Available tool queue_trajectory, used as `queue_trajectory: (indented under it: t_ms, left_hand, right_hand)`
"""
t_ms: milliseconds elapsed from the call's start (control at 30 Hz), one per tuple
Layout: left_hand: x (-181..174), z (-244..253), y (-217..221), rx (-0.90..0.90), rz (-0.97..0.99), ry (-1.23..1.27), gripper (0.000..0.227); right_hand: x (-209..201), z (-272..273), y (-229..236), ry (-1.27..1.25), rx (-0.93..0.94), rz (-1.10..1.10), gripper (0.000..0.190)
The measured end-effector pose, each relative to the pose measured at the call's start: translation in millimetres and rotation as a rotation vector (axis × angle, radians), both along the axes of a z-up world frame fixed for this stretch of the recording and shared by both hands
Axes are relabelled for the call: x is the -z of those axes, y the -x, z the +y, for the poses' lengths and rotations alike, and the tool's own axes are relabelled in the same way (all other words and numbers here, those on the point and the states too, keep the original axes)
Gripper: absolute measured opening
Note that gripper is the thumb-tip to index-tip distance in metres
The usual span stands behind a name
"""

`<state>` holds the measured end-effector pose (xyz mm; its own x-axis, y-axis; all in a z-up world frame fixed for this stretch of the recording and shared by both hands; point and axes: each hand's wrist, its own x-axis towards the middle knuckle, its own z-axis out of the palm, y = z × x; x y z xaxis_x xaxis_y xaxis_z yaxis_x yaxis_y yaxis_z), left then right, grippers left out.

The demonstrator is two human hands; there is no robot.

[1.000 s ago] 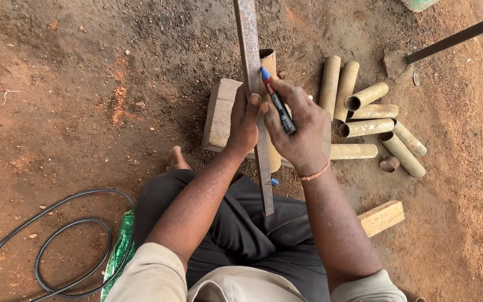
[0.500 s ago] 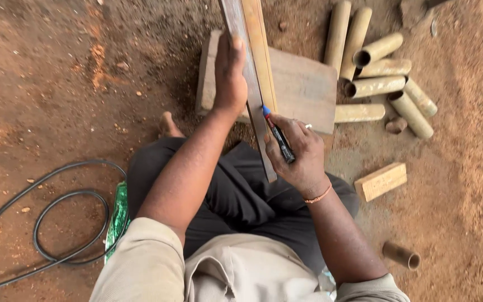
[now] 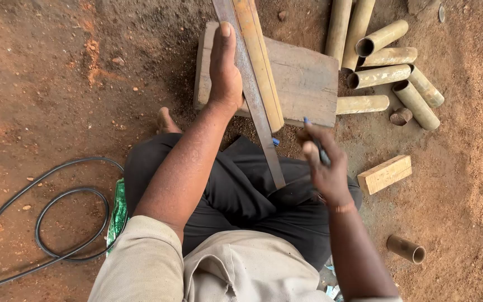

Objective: Marking measurement points on bamboo pipes using a marker pen and a long metal ruler.

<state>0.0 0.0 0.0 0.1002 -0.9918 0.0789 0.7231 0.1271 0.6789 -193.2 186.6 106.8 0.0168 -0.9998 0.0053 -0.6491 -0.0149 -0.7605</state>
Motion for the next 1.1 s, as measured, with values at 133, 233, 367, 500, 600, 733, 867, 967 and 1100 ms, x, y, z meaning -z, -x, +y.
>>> queue_trajectory:
  t_ms: [133,233,367,500,600,733,867,967,1100]
  left_hand:
    - [-10,6,3,0.148,0.204,-0.024,0.067]
    - [-21,10,-5,0.212,0.268,-0.103,0.072]
    - [-30,5,-15,0.257,0.276,-0.185,0.078]
    - [-19,-3,-8,0.285,0.304,-0.229,0.082]
    - [-10,-7,-3,0.264,0.252,-0.281,0.082]
    - [-11,-6,-3,0.181,0.118,-0.245,0.081]
    - [-11,-7,-2,0.199,0.124,-0.266,0.077]
    - [-10,-6,-1,0.174,0.162,-0.241,0.075]
    - [-9,2,2,0.115,0.028,-0.127,0.072]
  right_hand:
    - [25,-39,-13,-0.109,0.042,-0.404,0.061]
    - [53,-54,-26,-0.227,0.028,-0.85,0.066]
    - [67,-60,-27,-0.293,0.056,-0.997,0.066]
    - [67,-61,-32,-0.397,0.008,-1.204,0.07]
    - [71,-61,-32,-0.412,0.046,-1.172,0.071]
    - [78,-61,-28,-0.405,0.05,-1.17,0.068]
    - [68,-62,-31,-0.418,0.054,-1.208,0.065]
    - [56,-71,-28,-0.192,0.048,-0.966,0.064]
    - [-4,-94,-44,0.288,-0.077,-0.334,0.056]
